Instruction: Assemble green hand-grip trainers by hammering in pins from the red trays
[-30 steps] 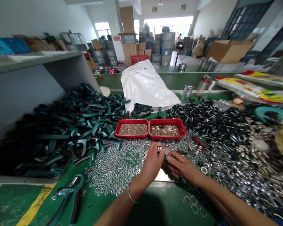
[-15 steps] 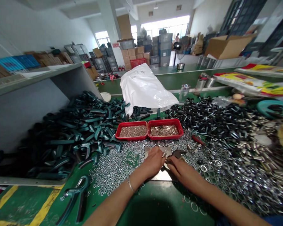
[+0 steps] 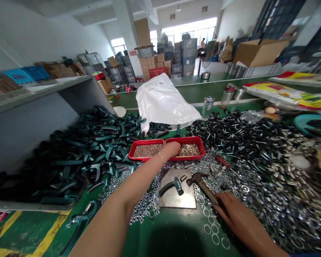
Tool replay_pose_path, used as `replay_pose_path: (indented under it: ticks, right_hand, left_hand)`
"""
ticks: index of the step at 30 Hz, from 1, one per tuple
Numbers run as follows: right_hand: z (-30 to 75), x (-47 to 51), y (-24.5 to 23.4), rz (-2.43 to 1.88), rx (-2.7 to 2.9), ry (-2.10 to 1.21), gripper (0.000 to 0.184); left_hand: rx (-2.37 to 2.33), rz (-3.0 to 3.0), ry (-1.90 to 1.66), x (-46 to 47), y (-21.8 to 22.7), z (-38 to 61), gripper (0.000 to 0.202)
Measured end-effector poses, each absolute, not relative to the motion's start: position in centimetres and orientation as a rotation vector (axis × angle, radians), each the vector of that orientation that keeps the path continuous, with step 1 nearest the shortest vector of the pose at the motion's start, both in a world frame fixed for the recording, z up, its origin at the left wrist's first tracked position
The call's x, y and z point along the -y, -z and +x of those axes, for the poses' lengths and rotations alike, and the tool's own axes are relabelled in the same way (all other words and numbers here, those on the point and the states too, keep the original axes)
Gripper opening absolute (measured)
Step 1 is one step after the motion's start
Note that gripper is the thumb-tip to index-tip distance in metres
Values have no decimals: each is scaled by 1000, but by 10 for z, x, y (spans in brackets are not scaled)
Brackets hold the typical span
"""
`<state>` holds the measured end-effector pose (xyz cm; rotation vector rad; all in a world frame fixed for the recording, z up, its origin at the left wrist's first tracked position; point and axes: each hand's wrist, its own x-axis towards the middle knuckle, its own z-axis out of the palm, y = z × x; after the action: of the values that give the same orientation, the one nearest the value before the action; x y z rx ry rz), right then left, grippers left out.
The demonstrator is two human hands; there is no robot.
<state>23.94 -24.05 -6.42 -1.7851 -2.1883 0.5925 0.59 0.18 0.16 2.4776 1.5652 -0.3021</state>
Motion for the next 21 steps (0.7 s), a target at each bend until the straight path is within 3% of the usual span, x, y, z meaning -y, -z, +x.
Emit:
replay_pose_path:
  ticks: [9,16,21]
  right_hand:
    - [232,206,50,-1809,2103,-876,27]
    - [234,207,56,-1884,2058,-766,24]
    - [221,211,63,-1972,2102,-508,20]
  left_hand:
    - [-1589,2479,263,0,10,0,24]
    - [-1517,2529,189,-1,12,-2,29]
    - [-1441,2546,162,1,12,-6,21]
